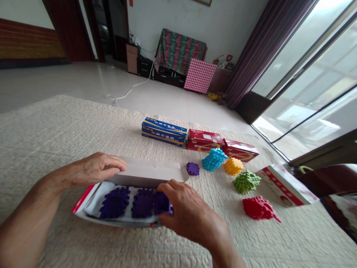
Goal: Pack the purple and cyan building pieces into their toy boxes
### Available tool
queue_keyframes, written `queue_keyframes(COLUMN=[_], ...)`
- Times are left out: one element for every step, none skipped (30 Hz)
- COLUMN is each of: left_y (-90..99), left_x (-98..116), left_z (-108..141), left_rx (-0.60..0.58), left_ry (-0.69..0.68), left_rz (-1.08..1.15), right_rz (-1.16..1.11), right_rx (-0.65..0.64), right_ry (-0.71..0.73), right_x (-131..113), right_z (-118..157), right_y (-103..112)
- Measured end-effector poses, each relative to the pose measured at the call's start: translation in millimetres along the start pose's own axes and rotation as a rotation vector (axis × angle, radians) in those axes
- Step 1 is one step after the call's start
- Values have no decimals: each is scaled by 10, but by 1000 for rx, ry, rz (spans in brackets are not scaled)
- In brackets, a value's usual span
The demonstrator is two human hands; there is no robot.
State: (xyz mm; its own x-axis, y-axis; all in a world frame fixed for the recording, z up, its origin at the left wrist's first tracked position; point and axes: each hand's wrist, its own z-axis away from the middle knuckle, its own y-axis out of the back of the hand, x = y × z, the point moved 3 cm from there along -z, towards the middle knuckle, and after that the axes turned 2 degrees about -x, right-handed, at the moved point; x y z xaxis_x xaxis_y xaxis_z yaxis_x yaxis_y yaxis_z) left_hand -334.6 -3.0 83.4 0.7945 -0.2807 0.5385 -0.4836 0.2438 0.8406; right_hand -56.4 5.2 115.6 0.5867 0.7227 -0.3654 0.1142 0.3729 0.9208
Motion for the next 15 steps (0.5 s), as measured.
queue_keyframes(left_y=[-2,-1,-1,-3,-6,-8,-10,-11,-12,-12,-11,-11,-10,-10,-6], left_x=[-5,-10,-15,-20,-24,-26,-27,-26,-24,-21,-18,-14,-8,0,8], left_z=[-3,-5,-7,-7,-8,-8,-8,-8,-8,-9,-10,-11,-12,-11,-9], left_rx=[-11,-11,-13,-17,-20,-24,-26,-27,-28,-27,-26,-25,-26,-27,-15], left_ry=[-3,-2,2,6,11,13,13,13,12,11,10,10,8,5,5], left_rz=[8,12,12,9,5,0,-3,-5,-6,-8,-12,-16,-21,-27,-37], right_rz=[16,32,47,58,66,70,72,72,72,73,74,75,77,79,79], right_rx=[-2,3,9,14,18,18,20,24,33,44,54,65,77,91,106], right_ry=[-10,-20,-27,-35,-39,-42,-46,-51,-58,-65,-70,-72,-71,-65,-58], right_x=[0,6,15,25,35,45,55,64,74,82,88,90,88,84,82], right_z=[-26,-44,-54,-58,-55,-49,-41,-30,-19,-7,6,19,32,45,56], right_y=[-36,-62,-79,-90,-95,-97,-95,-89,-80,-69,-55,-40,-22,-2,21])
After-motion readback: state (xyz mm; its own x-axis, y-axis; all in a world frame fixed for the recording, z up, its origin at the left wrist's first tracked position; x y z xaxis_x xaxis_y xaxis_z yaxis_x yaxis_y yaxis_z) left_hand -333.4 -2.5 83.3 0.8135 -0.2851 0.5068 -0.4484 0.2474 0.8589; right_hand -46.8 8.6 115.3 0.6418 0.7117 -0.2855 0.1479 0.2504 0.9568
